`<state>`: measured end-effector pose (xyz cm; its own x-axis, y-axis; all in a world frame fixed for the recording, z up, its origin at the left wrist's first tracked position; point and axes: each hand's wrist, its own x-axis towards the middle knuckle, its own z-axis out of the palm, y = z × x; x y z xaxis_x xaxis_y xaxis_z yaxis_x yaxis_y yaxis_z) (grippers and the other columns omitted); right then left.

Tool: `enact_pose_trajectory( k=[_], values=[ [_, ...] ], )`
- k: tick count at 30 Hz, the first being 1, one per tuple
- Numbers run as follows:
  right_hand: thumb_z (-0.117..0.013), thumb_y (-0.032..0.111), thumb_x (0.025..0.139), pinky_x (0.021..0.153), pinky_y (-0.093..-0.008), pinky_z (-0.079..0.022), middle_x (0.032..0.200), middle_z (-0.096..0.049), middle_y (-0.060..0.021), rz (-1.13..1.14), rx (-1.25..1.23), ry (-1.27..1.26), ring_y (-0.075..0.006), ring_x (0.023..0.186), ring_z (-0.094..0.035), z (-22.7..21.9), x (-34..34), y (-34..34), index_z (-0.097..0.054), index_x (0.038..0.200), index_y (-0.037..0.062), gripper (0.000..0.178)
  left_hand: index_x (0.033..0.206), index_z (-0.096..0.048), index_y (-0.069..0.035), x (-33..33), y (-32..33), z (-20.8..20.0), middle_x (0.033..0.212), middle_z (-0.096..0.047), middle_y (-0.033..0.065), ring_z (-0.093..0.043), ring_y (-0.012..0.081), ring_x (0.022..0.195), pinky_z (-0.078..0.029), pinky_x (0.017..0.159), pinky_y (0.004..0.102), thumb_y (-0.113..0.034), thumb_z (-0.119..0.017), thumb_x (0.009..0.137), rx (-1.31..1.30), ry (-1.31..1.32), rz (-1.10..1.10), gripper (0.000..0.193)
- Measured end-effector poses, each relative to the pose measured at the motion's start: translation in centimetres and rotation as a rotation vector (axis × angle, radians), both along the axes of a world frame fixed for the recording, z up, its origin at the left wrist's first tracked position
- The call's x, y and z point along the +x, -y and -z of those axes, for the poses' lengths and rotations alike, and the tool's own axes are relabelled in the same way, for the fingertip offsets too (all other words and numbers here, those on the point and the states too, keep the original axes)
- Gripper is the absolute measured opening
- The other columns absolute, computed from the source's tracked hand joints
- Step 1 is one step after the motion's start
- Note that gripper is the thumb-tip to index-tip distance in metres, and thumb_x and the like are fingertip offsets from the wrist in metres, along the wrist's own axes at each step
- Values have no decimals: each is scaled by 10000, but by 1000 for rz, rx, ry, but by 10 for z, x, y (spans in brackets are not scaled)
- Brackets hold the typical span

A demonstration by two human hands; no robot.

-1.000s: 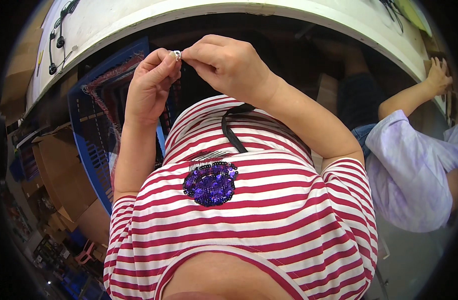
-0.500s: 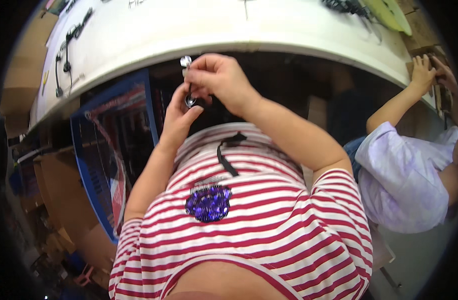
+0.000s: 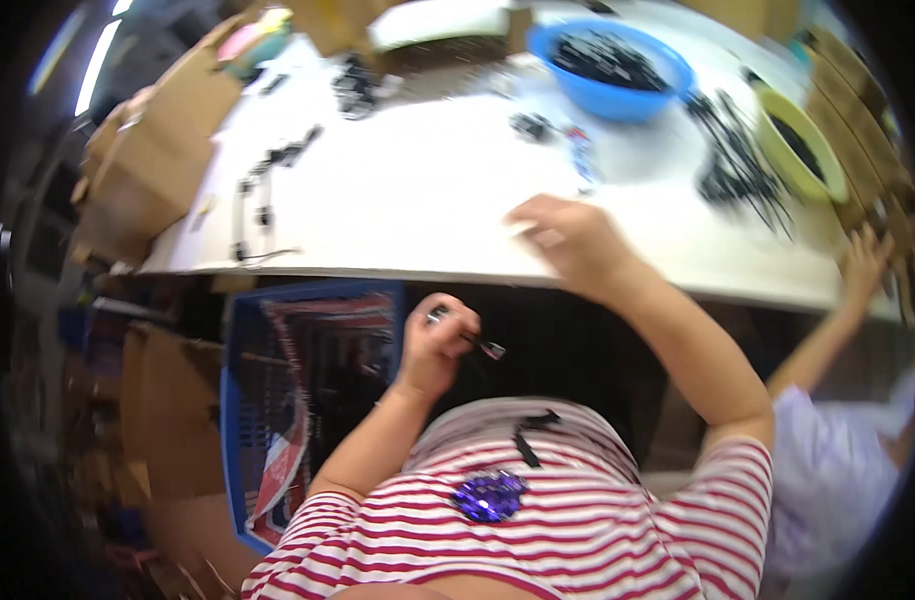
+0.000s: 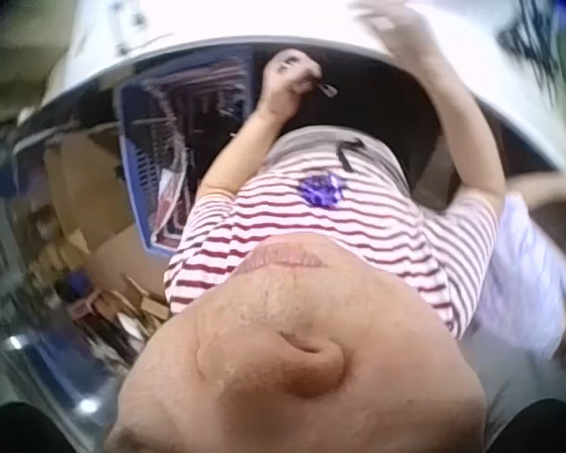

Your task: The person assembles small electronic components at a workbench. They pick up a black circular housing, apply glue from a tube, insert a small LED-like component, and then attach a black cable. This process is repeated for multiple units.

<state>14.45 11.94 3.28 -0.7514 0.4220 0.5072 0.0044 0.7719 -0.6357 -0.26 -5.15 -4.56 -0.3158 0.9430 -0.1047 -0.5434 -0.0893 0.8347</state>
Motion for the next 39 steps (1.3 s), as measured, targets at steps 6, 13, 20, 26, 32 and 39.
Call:
enact_pose_trajectory(
  k=[6,13,20,26,32,39],
  values=[
    [-606,345,775,757,-400,-448,972,-598,-172,808,266,485,-318,867,-579,7,7,-103,-571,967,33,368,845,-490,-64,12,-6,-17,691,-529,30,-432,44,577,-324,490,174,-59,-583,780,13,-74,129,114],
    [-641,247,736,642,-366,-441,775,-625,-156,695,-165,346,-270,718,-595,19,13,-119,-592,822,-12,277,829,-512,-82,10,-1,-34,722,-529,-21,-453,34,618,-352,546,169,-62,-670,750,9,-221,122,178],
    [-595,97,808,548,-203,-395,675,-536,12,189,-613,-225,-37,638,-495,21,14,-23,-558,782,13,95,904,-568,-46,21,-16,-43,733,-522,-42,-479,31,659,-385,588,165,-85,-679,757,-52,-309,60,187],
    [-585,78,833,533,-169,-389,690,-540,15,98,-785,-362,-21,604,-491,29,23,60,-505,867,18,106,902,-606,-13,29,-22,-36,774,-571,-15,-518,43,713,-422,645,175,-69,-675,757,-42,-449,118,170],
    [-580,64,827,535,-163,-379,715,-541,15,114,-799,-378,-16,600,-476,39,29,67,-505,864,22,93,897,-619,1,35,-17,-41,755,-590,-5,-524,36,683,-424,621,170,-59,-669,752,-58,-474,148,164],
    [-621,37,781,643,-203,-447,770,-585,-16,9,-918,-413,-66,698,-556,30,20,82,-521,886,9,148,881,-624,5,28,-8,-50,736,-585,-15,-502,23,648,-407,579,163,-80,-665,757,-45,-544,91,156]
  ],
)
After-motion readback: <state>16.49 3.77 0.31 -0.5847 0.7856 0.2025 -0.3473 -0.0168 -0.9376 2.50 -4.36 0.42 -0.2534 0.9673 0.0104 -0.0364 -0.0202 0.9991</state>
